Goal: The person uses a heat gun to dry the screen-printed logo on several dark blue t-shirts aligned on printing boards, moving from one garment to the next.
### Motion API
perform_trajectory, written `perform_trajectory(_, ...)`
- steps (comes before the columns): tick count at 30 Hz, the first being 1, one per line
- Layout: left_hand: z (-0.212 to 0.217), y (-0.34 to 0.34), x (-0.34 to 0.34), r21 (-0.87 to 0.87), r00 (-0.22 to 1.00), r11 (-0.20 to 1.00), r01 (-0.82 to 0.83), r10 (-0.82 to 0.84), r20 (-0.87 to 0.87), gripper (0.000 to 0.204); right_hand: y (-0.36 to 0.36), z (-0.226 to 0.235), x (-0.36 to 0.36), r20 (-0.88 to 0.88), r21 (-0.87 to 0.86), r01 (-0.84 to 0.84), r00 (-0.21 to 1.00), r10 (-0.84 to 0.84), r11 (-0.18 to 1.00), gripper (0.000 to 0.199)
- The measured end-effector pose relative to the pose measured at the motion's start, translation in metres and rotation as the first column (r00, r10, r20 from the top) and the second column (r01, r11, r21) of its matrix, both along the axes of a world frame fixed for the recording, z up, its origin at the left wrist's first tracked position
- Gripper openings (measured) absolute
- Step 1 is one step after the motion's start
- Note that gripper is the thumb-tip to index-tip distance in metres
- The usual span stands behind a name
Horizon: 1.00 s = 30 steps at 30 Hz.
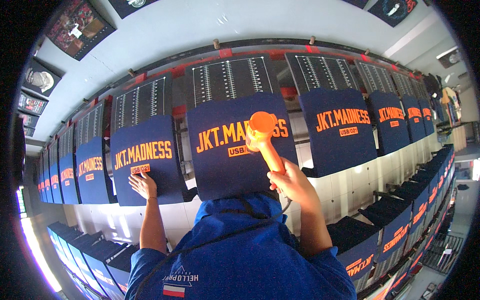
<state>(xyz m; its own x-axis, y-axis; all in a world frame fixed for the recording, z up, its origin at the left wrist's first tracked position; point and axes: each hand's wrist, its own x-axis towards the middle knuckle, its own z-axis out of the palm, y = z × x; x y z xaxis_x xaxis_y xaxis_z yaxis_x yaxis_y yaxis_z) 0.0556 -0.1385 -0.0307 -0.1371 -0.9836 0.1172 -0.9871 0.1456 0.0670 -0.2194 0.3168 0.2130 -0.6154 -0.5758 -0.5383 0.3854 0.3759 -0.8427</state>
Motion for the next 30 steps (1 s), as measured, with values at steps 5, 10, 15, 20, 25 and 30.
perform_trajectory(5, 0.004, 0.023, -0.006, -0.044, 0.989, 0.989, 0.142, -0.143, -0.026, 0.068, -0.009, 0.000, 0.008, -0.030, -0.003, 0.007, 1.000, -0.007, 1.000, 0.035)
perform_trajectory(10, 0.012, 0.052, -0.014, -0.005, 0.948, 0.950, 0.311, -0.311, -0.070, 0.067, -0.011, -0.006, 0.004, 0.042, -0.033, -0.012, 0.999, 0.013, 0.999, 0.034)
perform_trajectory(15, 0.008, 0.032, -0.001, -0.026, 0.940, 0.941, 0.337, -0.338, -0.050, 0.066, -0.015, -0.002, 0.002, 0.076, -0.001, -0.069, 0.995, 0.069, 0.998, 0.035)
perform_trajectory(20, 0.005, -0.014, 0.011, -0.029, 0.990, 0.990, 0.141, -0.142, -0.010, 0.067, -0.023, -0.009, 0.012, -0.043, -0.012, -0.085, 0.996, 0.084, 0.996, 0.036)
perform_trajectory(25, 0.004, -0.013, -0.002, -0.036, 0.992, 0.993, 0.116, -0.117, -0.040, 0.066, -0.029, -0.005, 0.015, -0.039, -0.023, -0.093, 0.995, 0.092, 0.995, 0.034)
perform_trajectory(30, 0.005, 0.021, -0.019, -0.066, 0.964, 0.964, 0.259, -0.262, -0.046, 0.066, -0.030, -0.004, 0.009, 0.038, -0.017, -0.151, 0.988, 0.152, 0.988, 0.032)
